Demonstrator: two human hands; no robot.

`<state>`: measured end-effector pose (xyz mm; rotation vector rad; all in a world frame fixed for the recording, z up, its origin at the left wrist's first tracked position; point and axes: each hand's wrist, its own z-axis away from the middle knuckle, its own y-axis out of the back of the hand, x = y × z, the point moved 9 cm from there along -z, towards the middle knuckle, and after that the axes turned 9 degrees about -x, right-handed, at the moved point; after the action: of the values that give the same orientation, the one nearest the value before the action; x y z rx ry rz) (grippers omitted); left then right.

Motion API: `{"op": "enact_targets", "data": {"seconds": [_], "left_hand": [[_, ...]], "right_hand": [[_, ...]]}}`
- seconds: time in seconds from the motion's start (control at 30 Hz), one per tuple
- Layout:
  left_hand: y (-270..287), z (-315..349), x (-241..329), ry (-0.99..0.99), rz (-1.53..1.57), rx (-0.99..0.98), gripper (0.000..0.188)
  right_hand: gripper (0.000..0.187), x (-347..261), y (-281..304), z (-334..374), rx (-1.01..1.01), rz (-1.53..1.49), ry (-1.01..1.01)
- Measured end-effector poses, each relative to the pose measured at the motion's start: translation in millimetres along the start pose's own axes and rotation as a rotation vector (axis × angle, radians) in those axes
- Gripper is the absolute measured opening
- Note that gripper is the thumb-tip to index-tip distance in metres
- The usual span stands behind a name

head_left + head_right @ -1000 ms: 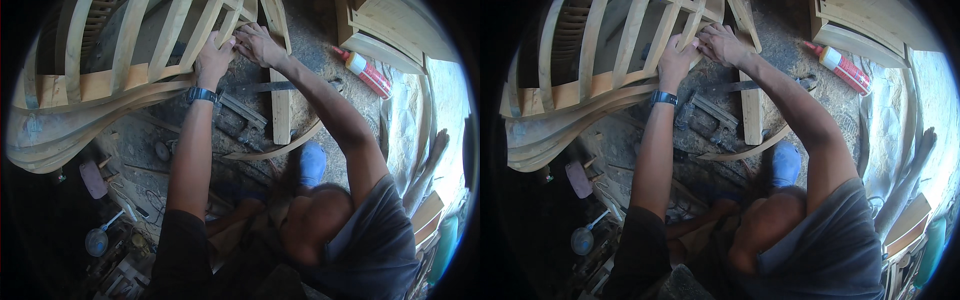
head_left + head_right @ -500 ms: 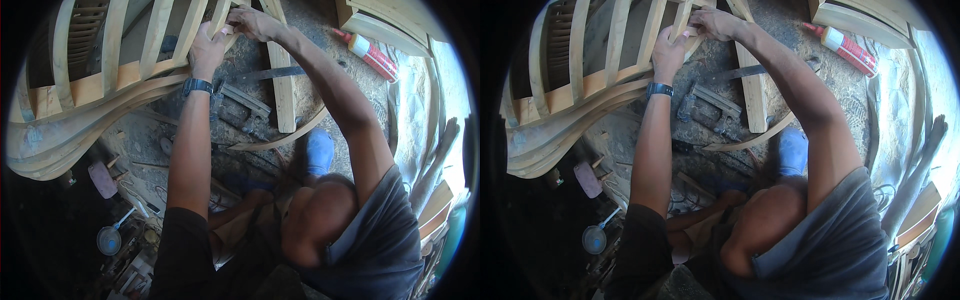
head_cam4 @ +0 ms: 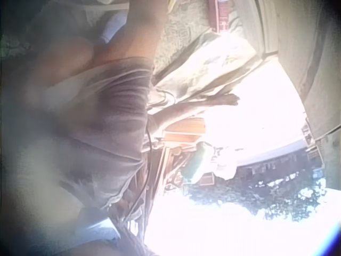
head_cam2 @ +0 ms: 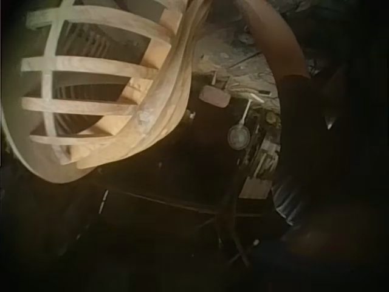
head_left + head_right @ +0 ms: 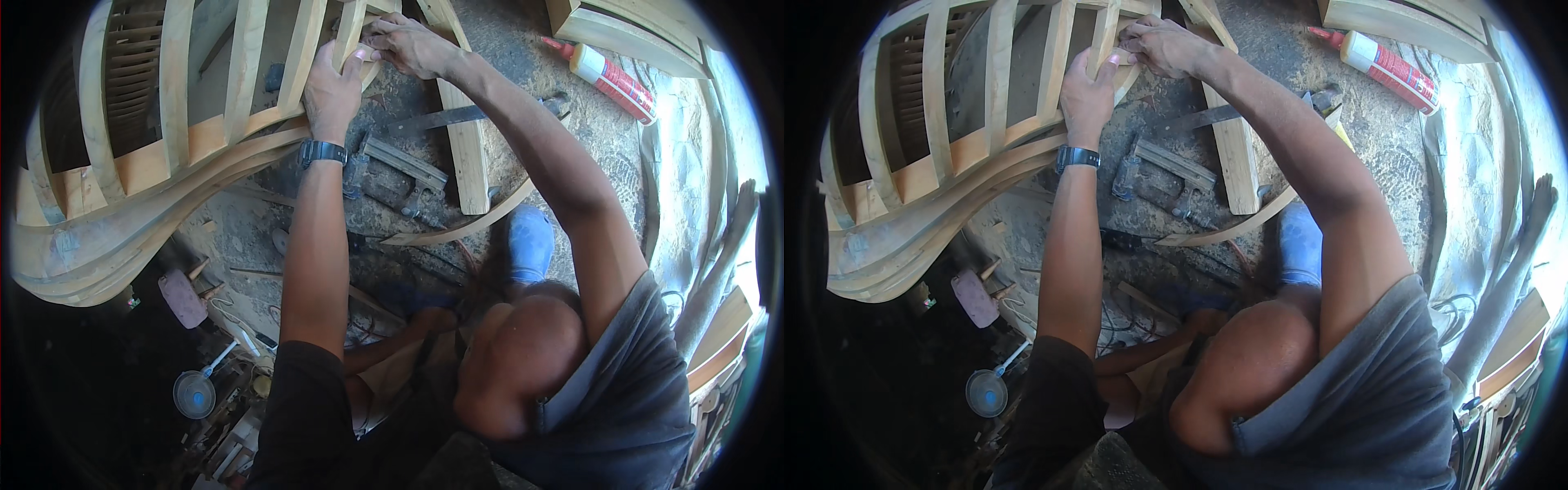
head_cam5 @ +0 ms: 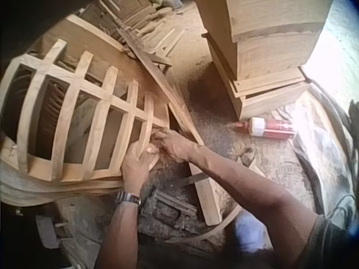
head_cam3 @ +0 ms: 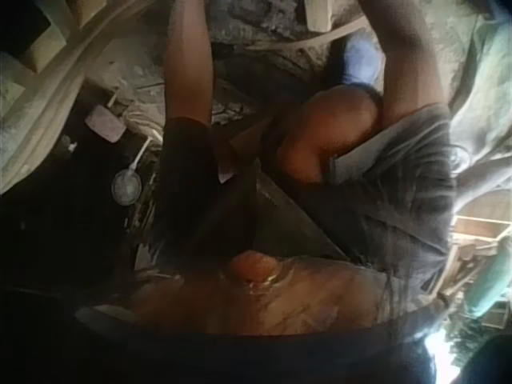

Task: The person sands a small wooden block using a power sander, then fits the block into a curved wooden frame and hammers it into place.

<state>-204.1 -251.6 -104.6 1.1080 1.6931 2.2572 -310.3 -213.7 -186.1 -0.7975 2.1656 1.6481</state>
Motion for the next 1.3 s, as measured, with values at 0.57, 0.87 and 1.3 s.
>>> {"op": "enact_targets", "data": {"seconds": [0.57, 0.87, 1.3], "left_hand": [[6, 1, 4, -0.047, 0.008, 0.068, 0.044], [-2, -1, 7, 0.062, -0.247, 0.21, 0.035], [5, -4, -18, 0.09, -0.039, -0.01, 0.039]], "right_hand": [[0.041, -8, -5, -2, 0.048, -0.007, -0.128], [0.037, -20, -4, -5, 0.118, 0.009, -0.126], [0.045, -16, -1, -6, -0.058, -0.365, -0.118]]}}
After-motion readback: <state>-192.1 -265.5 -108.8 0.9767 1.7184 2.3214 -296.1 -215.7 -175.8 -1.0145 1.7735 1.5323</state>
